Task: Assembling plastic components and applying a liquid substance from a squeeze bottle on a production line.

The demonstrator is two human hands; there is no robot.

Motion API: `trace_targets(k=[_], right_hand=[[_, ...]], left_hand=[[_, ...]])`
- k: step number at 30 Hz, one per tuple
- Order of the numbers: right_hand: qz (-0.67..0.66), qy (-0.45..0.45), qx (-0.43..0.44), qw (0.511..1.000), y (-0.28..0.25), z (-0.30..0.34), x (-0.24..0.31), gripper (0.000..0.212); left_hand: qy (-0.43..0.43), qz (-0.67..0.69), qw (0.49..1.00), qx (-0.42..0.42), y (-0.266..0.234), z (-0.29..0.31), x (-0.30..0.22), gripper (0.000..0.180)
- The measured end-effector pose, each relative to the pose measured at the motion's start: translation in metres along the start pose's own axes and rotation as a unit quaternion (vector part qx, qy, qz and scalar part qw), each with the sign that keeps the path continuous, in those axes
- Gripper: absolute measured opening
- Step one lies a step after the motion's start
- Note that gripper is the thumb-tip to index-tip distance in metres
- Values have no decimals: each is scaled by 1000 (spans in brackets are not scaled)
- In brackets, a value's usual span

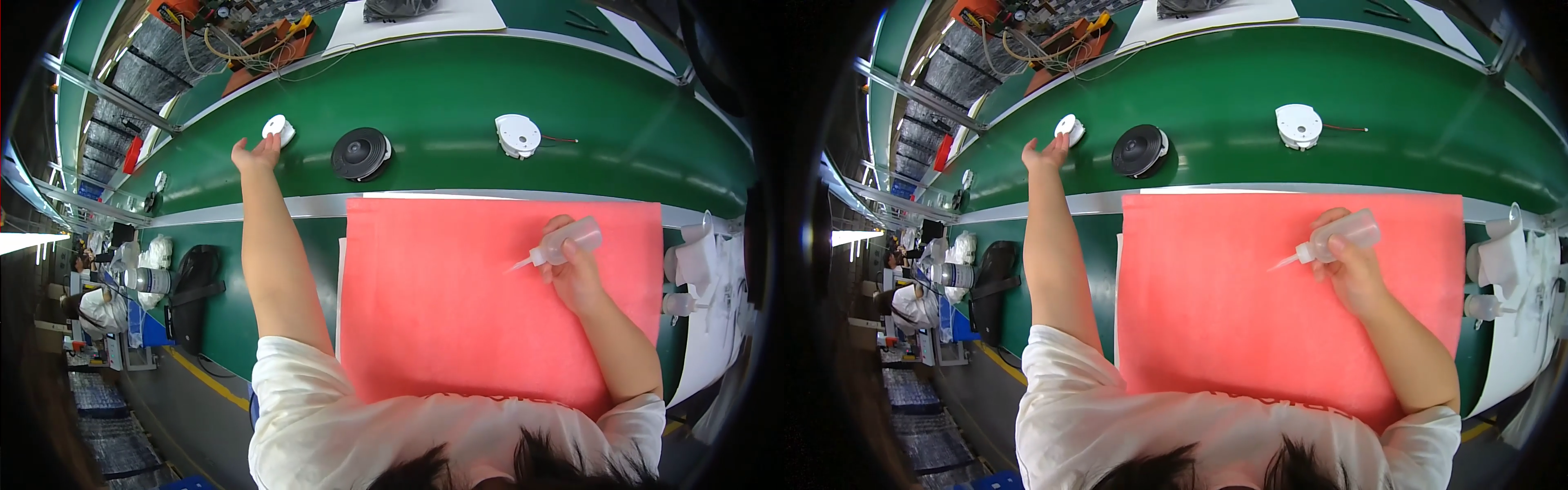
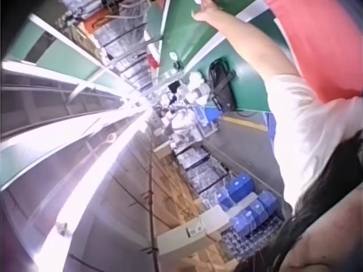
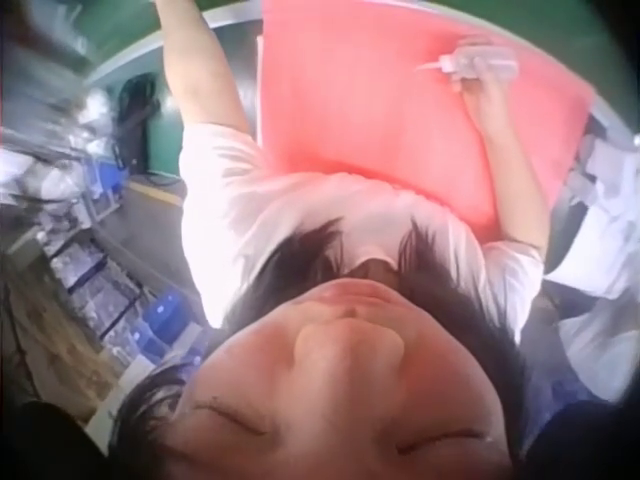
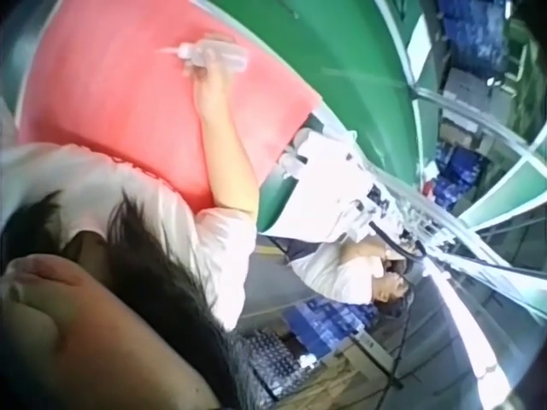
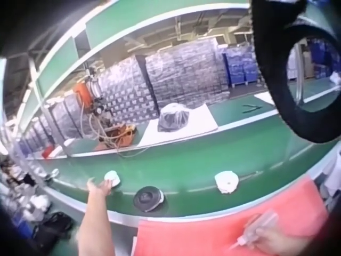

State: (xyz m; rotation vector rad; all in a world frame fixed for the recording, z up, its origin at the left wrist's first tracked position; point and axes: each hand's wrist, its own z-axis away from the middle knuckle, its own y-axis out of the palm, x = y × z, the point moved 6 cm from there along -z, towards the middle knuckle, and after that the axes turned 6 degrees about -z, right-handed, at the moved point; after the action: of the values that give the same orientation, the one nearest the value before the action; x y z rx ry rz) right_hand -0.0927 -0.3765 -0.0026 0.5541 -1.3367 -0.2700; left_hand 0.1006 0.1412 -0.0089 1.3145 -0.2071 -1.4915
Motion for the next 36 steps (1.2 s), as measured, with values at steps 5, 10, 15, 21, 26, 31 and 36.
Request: trace_targets(k=[5,10,15,21,26,31,36], right_hand=[[3,-4,5,1000,6,-2,-1,48],[12,-1,1,1000,9,-3,-8,48],[15,1,11,1000,18,-5,-13,49],[9,-2,10,1000,21,-8,-19,48],[8,-3,8,1000,27,-10,-24,48],[1,-48,6,999,35,-8,-26,49],[25,-148,-4,989,41,0,-6,51]], left_hand=[[-59,-92,994,-8,0,-18,-10,65],[-93,28,995,34,16,-7,24,65],[-9,46,999,-13,11,-26,24,56],[25,59,998,25,7,-35,28,56],[-13,12,997,70,35,32,45,57],[-87,-130,967,200,68,122,82,57],[-80,-176,892,410,88,243,111,36]])
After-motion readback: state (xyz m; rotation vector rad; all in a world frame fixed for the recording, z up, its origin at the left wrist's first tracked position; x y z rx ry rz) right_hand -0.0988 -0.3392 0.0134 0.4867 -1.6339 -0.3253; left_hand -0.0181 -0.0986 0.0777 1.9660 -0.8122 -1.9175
